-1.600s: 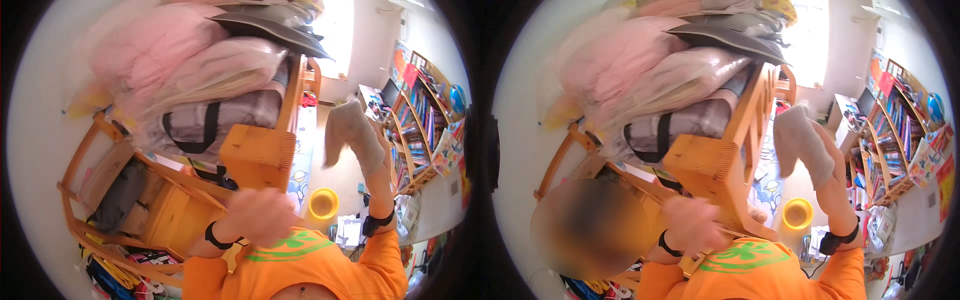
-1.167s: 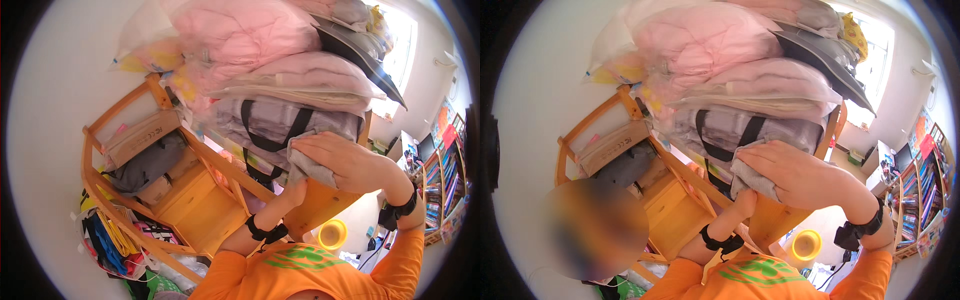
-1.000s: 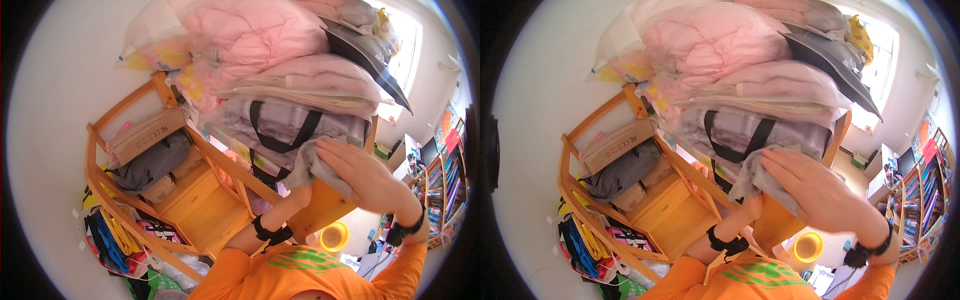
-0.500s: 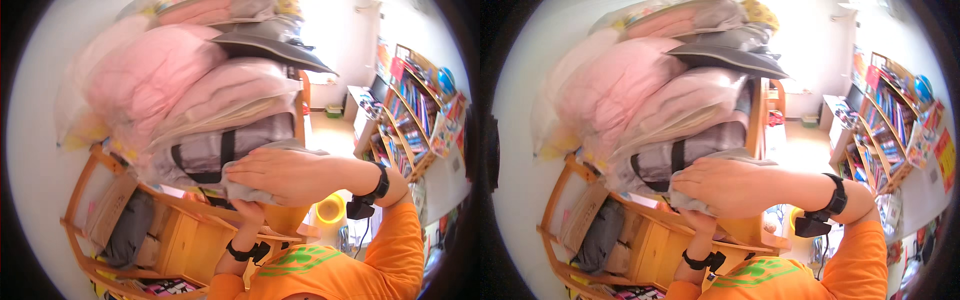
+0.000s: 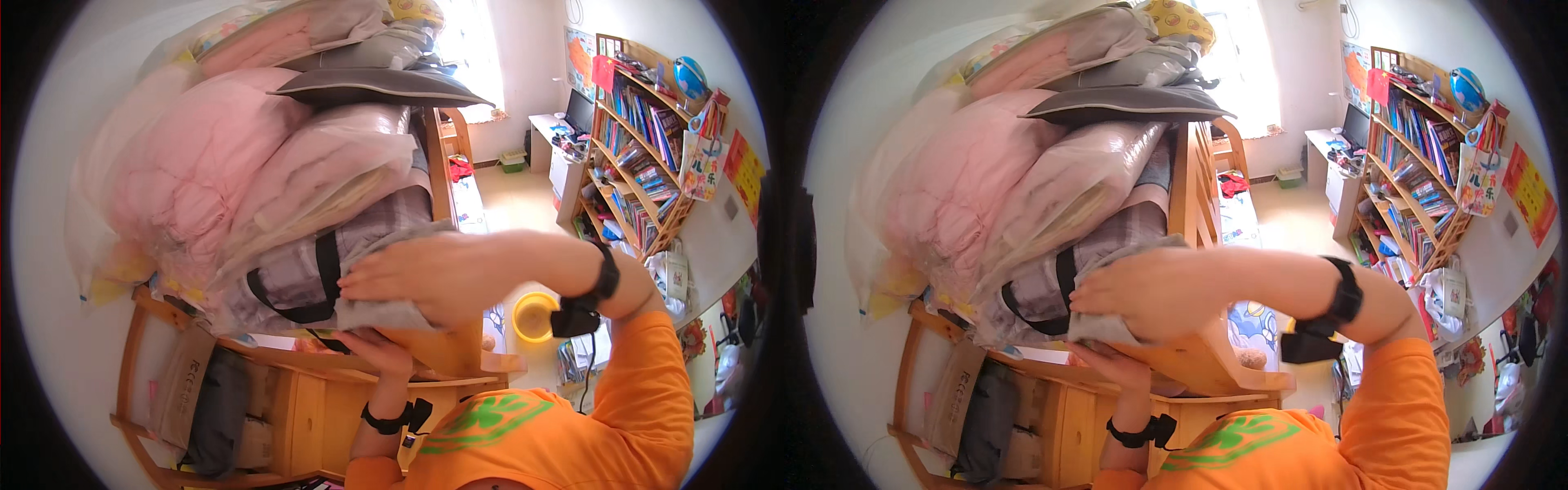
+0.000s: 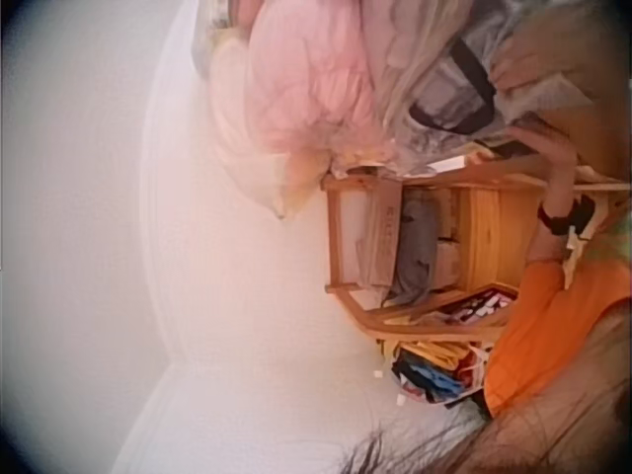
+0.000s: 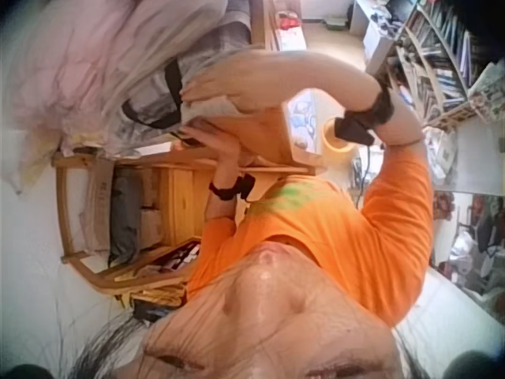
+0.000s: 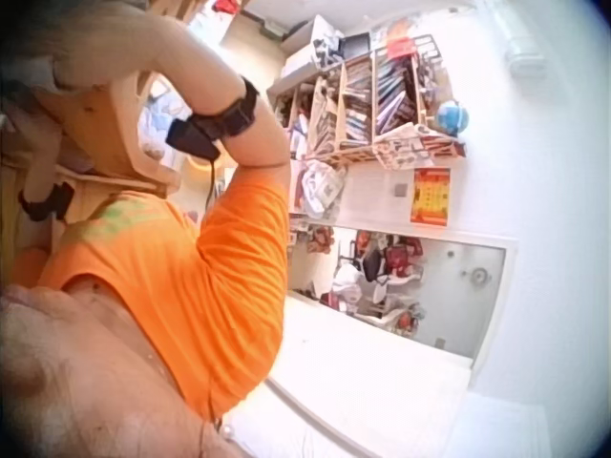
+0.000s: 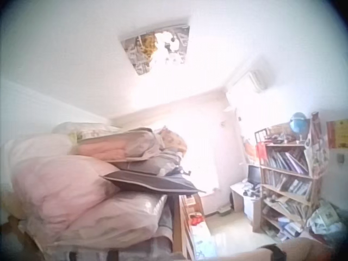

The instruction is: The person is wiping down a wooden bed frame using a cloth.

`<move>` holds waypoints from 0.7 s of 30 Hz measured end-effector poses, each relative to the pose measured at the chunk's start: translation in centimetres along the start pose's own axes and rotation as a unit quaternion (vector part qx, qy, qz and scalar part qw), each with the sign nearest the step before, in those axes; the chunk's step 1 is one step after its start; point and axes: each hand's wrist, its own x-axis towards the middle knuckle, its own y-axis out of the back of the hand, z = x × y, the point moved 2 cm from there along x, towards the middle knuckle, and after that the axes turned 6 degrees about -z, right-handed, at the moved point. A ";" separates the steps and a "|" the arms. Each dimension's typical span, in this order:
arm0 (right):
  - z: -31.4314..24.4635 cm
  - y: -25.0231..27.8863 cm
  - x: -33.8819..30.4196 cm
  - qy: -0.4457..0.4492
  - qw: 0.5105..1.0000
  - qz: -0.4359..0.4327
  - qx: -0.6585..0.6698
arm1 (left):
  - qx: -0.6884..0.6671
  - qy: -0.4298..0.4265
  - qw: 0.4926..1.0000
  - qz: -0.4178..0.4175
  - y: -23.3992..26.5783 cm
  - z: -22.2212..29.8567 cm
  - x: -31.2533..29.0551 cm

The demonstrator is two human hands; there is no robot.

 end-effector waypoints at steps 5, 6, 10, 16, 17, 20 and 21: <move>-0.5 -0.5 -1.0 -0.116 0.991 0.015 0.060 | -0.082 0.116 0.990 0.021 -1.4 0.0 0.2; -1.3 -1.0 -1.6 -0.120 0.991 0.060 -0.009 | -0.081 0.118 0.989 0.018 -1.0 -0.2 0.3; -6.1 -2.6 -5.1 -0.172 0.960 0.189 -0.113 | -0.093 0.084 0.986 -0.111 -0.2 -1.4 1.0; -2.9 -5.5 -14.0 -0.397 0.675 0.453 0.426 | -0.052 0.031 0.982 -0.177 -0.6 -0.5 1.2; -1.3 -6.1 -16.4 -0.371 0.554 0.497 0.555 | -0.055 0.015 0.975 -0.213 -1.2 -0.6 1.1; 2.2 -7.8 -20.1 -0.192 0.449 0.528 0.695 | -0.018 0.013 0.980 -0.196 -2.3 -0.2 0.9; 2.5 -8.2 -20.3 -0.190 0.450 0.525 0.697 | -0.017 0.011 0.981 -0.194 -2.3 -0.2 0.9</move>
